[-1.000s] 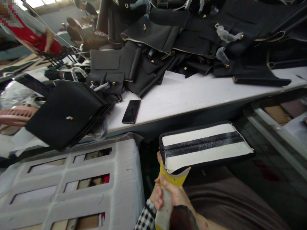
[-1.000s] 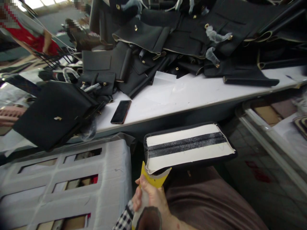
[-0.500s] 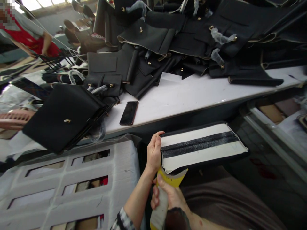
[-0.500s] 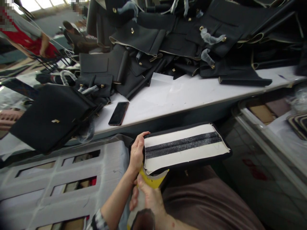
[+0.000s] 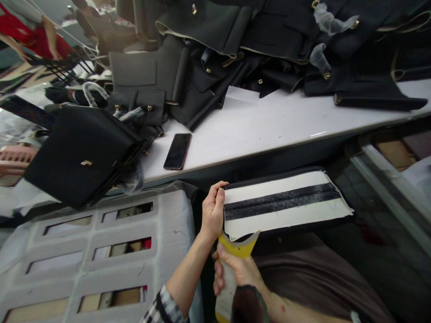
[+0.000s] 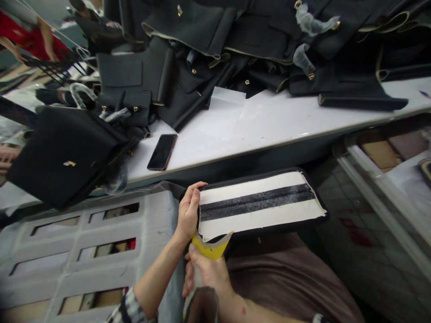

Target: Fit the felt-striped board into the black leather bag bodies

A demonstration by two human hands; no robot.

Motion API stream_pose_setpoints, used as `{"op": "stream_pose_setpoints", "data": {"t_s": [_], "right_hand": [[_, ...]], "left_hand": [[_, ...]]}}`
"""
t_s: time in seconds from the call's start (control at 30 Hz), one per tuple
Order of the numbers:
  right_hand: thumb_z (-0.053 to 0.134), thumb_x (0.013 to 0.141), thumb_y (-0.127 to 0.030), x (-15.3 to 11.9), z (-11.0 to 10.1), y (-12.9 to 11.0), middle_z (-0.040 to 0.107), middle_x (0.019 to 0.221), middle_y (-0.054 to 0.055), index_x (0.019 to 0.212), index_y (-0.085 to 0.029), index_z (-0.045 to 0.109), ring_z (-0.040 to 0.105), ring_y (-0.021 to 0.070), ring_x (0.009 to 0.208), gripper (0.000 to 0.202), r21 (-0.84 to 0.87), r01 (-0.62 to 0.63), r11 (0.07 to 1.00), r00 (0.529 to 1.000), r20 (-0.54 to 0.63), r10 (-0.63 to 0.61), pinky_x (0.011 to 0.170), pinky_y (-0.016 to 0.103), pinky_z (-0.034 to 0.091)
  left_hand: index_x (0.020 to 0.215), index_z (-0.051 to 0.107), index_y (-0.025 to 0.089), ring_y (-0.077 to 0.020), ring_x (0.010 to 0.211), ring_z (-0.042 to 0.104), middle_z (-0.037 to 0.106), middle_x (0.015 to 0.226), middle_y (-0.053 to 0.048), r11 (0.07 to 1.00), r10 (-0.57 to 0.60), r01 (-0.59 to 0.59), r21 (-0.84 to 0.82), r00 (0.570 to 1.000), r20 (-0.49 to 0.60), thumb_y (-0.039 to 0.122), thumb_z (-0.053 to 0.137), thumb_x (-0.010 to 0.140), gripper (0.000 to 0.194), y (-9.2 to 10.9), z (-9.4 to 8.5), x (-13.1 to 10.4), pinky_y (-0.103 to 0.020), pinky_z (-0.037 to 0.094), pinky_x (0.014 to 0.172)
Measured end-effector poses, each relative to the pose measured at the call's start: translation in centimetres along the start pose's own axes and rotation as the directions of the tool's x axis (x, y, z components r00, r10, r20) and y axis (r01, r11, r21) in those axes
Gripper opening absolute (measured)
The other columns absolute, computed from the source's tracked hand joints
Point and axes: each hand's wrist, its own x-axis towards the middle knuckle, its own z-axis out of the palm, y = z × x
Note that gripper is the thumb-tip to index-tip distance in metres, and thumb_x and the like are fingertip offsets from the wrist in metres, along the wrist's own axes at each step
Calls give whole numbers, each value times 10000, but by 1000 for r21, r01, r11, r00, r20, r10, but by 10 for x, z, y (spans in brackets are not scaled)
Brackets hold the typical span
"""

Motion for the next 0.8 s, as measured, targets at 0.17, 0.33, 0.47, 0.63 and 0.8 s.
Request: {"op": "stream_pose_setpoints", "data": {"t_s": [0.17, 0.33, 0.47, 0.63, 0.8], "right_hand": [[842, 429, -657, 2, -6, -13, 474, 406, -53, 634, -194, 640, 417, 116, 303, 545, -63, -66, 996, 998, -1, 66, 334, 270, 398], [829, 422, -675, 4, -11, -25, 465, 393, -42, 601, -176, 649, 413, 115, 293, 560, -121, -95, 988, 995, 3, 96, 322, 267, 389], [819, 393, -707, 6, -12, -30, 460, 368, -35, 583, -172, 646, 427, 133, 287, 593, -159, -104, 982, 994, 0, 106, 314, 281, 406], [796, 468, -726, 3, -17, -34, 466, 353, -26, 567, -183, 635, 473, 162, 297, 575, -181, -90, 979, 995, 22, 95, 329, 284, 419], [792, 590, -670, 5, -31, -28, 534, 441, -2, 621, -196, 650, 506, 161, 359, 496, -140, -64, 988, 996, 45, 71, 407, 296, 443]], "left_hand": [[1101, 633, 227, -170, 1050, 569, 643, 1118, -18, 1000, -13, 14, 12, 999, -29, 402, 408, 1012, 299, -1, 4, 1, -257, 390, 927], [1049, 633, 214, -177, 1012, 588, 653, 1073, -26, 999, -40, 42, 28, 996, -79, 421, 378, 1016, 330, 1, 9, 3, -267, 417, 885], [1067, 620, 217, -184, 999, 600, 661, 1057, -29, 971, -2, 24, 238, 996, -89, 390, 376, 1018, 303, 7, 10, 6, -289, 422, 893], [987, 593, 184, -203, 926, 599, 659, 942, -54, 804, 170, -86, 588, 981, -88, 363, 385, 1013, 275, 16, 18, 9, -376, 385, 997], [922, 572, 185, -210, 844, 607, 664, 894, -56, 681, 191, -74, 728, 978, -79, 411, 395, 1004, 298, 24, 28, 11, -467, 272, 1092]]}}
